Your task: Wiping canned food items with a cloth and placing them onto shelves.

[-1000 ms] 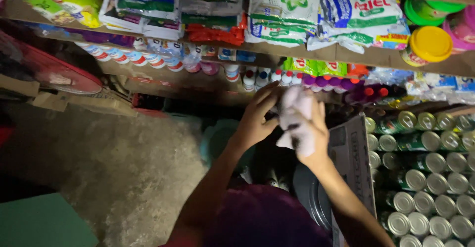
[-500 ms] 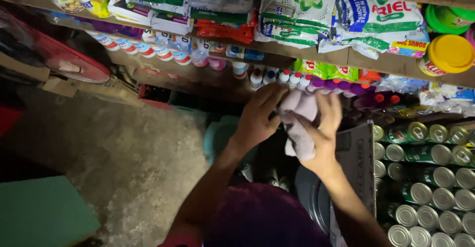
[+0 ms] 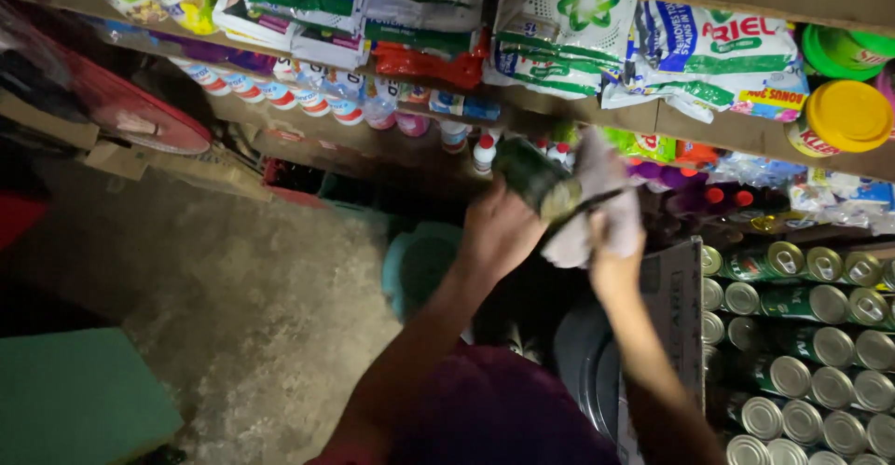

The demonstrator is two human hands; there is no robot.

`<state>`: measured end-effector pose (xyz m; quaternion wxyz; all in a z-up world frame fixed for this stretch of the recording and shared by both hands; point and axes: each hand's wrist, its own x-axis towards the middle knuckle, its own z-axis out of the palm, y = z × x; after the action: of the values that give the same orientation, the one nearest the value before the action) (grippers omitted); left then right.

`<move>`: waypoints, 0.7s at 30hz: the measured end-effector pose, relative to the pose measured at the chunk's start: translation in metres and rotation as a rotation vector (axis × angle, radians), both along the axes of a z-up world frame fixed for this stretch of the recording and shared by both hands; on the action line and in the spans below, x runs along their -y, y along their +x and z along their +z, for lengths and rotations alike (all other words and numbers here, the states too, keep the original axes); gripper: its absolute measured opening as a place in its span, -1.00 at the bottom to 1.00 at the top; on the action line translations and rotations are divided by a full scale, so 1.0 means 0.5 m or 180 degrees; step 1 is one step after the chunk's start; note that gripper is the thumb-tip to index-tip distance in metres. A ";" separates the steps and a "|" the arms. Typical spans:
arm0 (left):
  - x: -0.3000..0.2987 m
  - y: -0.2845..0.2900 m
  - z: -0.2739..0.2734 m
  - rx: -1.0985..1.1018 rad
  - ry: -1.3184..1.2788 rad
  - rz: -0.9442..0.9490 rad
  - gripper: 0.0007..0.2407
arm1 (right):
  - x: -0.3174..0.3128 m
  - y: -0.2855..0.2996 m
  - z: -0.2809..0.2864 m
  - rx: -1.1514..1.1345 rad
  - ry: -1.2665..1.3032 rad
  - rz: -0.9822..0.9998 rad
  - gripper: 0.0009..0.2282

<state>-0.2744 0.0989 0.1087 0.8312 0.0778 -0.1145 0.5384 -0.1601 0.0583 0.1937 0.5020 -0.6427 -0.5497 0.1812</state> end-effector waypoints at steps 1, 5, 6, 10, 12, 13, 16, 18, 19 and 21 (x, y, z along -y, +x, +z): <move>0.006 0.004 0.027 0.0007 -0.0008 0.0011 -0.65 | 0.007 -0.013 -0.002 0.0007 -0.0008 0.0011 -0.56; 0.005 0.005 0.045 -0.4074 0.0656 0.1465 -0.63 | 0.010 -0.011 -0.115 0.0933 0.0731 0.0868 -0.39; 0.006 0.001 0.022 -0.6370 0.1238 0.1918 -0.60 | 0.011 0.002 -0.172 0.1035 0.1334 0.0946 -0.44; 0.022 -0.002 0.067 -0.6085 0.0892 0.1213 -0.59 | 0.011 -0.005 -0.106 0.2004 0.1224 0.0698 -0.46; 0.026 0.026 0.130 -0.1713 -0.0868 0.0808 -0.74 | -0.009 0.002 -0.081 0.1037 0.1109 0.0732 -0.27; 0.012 0.029 0.050 -0.1710 -0.0865 0.0823 -0.74 | -0.010 0.020 -0.146 0.1036 0.1118 0.0744 -0.27; -0.018 0.042 -0.050 -0.2793 -0.0522 0.1609 -0.77 | 0.000 0.059 -0.277 0.0693 0.0897 0.0695 -0.38; -0.003 0.031 0.063 -0.2830 -0.0212 0.1948 -0.70 | 0.029 0.047 -0.288 0.0762 0.0651 0.0555 -0.41; -0.013 0.026 0.066 -0.2826 -0.0197 0.1973 -0.70 | 0.039 0.050 -0.323 0.0759 0.0677 0.0568 -0.41; -0.022 0.013 0.067 -0.3282 0.0504 0.2666 -0.52 | 0.072 0.052 -0.400 -0.1039 0.0151 0.0553 -0.56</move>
<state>-0.2677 0.1102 0.1420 0.4921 0.4238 0.2982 0.6995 -0.1339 0.0222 -0.0060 0.5820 -0.5428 -0.5185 0.3128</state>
